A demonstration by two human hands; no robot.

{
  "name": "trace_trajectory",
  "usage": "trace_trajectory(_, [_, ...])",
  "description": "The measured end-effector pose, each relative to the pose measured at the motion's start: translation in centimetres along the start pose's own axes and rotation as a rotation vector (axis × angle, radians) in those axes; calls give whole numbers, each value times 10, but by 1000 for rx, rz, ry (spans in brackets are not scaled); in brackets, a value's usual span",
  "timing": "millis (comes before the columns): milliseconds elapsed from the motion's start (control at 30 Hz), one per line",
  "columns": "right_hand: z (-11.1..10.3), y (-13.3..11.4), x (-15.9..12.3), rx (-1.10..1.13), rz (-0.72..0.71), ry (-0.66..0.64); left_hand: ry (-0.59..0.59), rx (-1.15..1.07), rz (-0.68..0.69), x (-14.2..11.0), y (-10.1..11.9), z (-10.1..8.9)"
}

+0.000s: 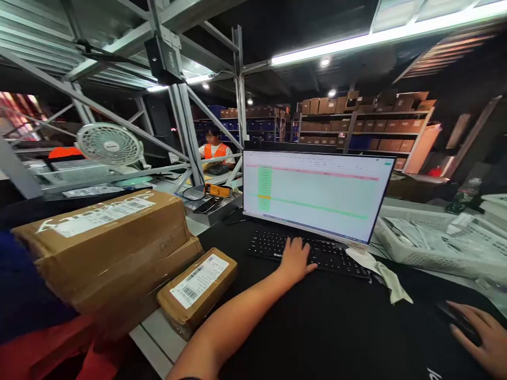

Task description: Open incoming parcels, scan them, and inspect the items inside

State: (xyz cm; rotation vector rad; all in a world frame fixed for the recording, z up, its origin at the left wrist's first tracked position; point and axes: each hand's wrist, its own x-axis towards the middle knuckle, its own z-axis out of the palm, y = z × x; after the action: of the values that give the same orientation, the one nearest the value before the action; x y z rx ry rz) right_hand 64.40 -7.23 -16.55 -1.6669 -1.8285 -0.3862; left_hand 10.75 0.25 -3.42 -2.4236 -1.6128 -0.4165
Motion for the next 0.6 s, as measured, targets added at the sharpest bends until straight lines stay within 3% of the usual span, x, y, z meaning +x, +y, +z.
trace_trajectory(167, [-26,-39,8,-49,38,-47,-13,75,-227,-35,-45,-2])
trace_trajectory(267, [-30,-47,9,-79,68,-71,-56,165,-335,-48,-62,4])
trace_trajectory(600, [-33,-45,1,-165,114,-116,-81,195,-389,-49,-70,12])
